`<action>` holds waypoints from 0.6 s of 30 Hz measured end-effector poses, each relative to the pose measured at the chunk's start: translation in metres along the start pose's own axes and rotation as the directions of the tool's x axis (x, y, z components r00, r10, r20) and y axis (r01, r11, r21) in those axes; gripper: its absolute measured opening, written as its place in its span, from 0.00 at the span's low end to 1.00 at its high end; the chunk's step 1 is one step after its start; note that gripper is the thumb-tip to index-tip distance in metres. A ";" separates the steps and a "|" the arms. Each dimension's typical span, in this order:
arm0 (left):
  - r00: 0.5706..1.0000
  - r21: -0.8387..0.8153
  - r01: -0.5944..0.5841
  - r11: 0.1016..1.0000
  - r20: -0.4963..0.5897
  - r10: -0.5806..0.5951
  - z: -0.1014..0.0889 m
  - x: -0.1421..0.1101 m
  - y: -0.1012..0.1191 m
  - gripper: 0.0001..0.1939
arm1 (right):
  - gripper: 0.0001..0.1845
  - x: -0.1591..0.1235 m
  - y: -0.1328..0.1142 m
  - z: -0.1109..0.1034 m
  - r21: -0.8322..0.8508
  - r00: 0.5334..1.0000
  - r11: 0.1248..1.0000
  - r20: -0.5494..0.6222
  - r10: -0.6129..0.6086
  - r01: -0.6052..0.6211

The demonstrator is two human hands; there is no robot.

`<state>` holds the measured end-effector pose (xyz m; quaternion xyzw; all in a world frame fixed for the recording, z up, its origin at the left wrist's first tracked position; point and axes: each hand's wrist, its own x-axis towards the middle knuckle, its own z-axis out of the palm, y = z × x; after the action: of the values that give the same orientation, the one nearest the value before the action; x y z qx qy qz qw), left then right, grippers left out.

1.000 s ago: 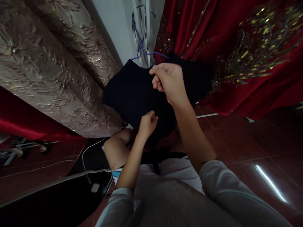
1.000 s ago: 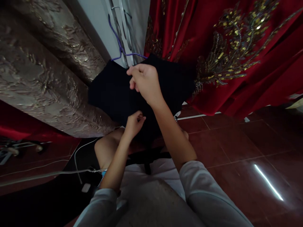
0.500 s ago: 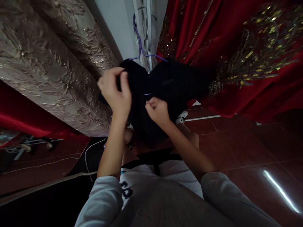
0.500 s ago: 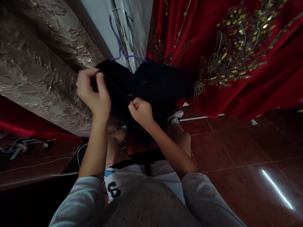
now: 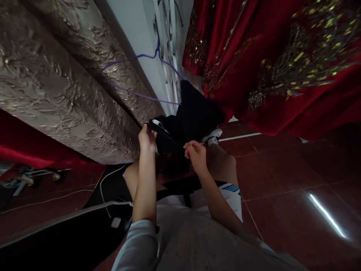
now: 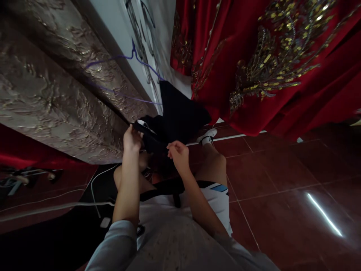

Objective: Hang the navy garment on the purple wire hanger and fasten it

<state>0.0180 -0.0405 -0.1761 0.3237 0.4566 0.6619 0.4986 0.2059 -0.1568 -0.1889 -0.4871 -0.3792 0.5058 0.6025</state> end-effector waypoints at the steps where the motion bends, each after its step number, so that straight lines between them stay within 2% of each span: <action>1: 1.000 -0.044 0.007 0.999 0.005 -0.006 0.008 -0.010 0.002 0.13 | 0.08 -0.002 0.006 -0.008 -0.031 0.999 0.999 -0.044 -0.012 0.011; 3: 0.996 -0.047 -0.036 0.998 0.084 0.040 0.028 -0.033 0.012 0.14 | 0.10 -0.001 0.011 -0.016 -0.129 0.994 0.991 -0.089 -0.056 0.044; 5: 0.965 0.029 -0.162 0.986 0.215 0.152 0.050 -0.056 0.028 0.14 | 0.19 0.005 0.006 -0.014 -0.205 0.991 0.972 -0.039 -0.126 0.116; 7: 0.894 0.151 -0.358 0.921 0.341 0.292 0.069 -0.078 0.044 0.13 | 0.29 0.012 -0.007 -0.005 -0.205 0.975 0.954 0.092 -0.204 0.219; 8: 0.847 0.213 -0.468 0.858 0.384 0.367 0.075 -0.085 0.050 0.12 | 0.31 0.016 -0.015 0.001 -0.184 0.957 0.944 0.156 -0.246 0.273; 10: 0.745 0.326 -0.654 0.683 0.431 0.508 0.078 -0.094 0.059 0.12 | 0.25 0.023 -0.033 0.011 -0.147 0.920 0.926 0.244 -0.307 0.348; 12: 0.676 0.381 -0.736 0.559 0.461 0.576 0.070 -0.093 0.062 0.13 | 0.15 0.030 -0.053 0.018 -0.145 0.875 0.906 0.356 -0.327 0.397; 13: 0.667 0.376 -0.743 0.554 0.481 0.569 0.062 -0.090 0.060 0.16 | 0.13 0.034 -0.063 0.020 -0.144 0.841 0.892 0.425 -0.335 0.428; 15: 0.684 0.336 -0.705 0.624 0.552 0.476 0.042 -0.085 0.051 0.24 | 0.11 0.046 -0.082 0.025 -0.122 0.769 0.857 0.518 -0.376 0.501; 16: 0.694 0.337 -0.669 0.663 0.603 0.394 0.032 -0.083 0.045 0.27 | 0.12 0.054 -0.089 0.028 -0.104 0.754 0.838 0.506 -0.419 0.535; 18: 0.684 0.415 -0.611 0.674 0.706 0.185 0.013 -0.082 0.032 0.28 | 0.13 0.077 -0.097 0.040 -0.072 0.774 0.817 0.376 -0.509 0.573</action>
<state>0.0415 -0.1180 -0.1392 0.7612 0.3733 0.4276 0.3136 0.2068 -0.0750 -0.0879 -0.3152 -0.6461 0.3495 0.6009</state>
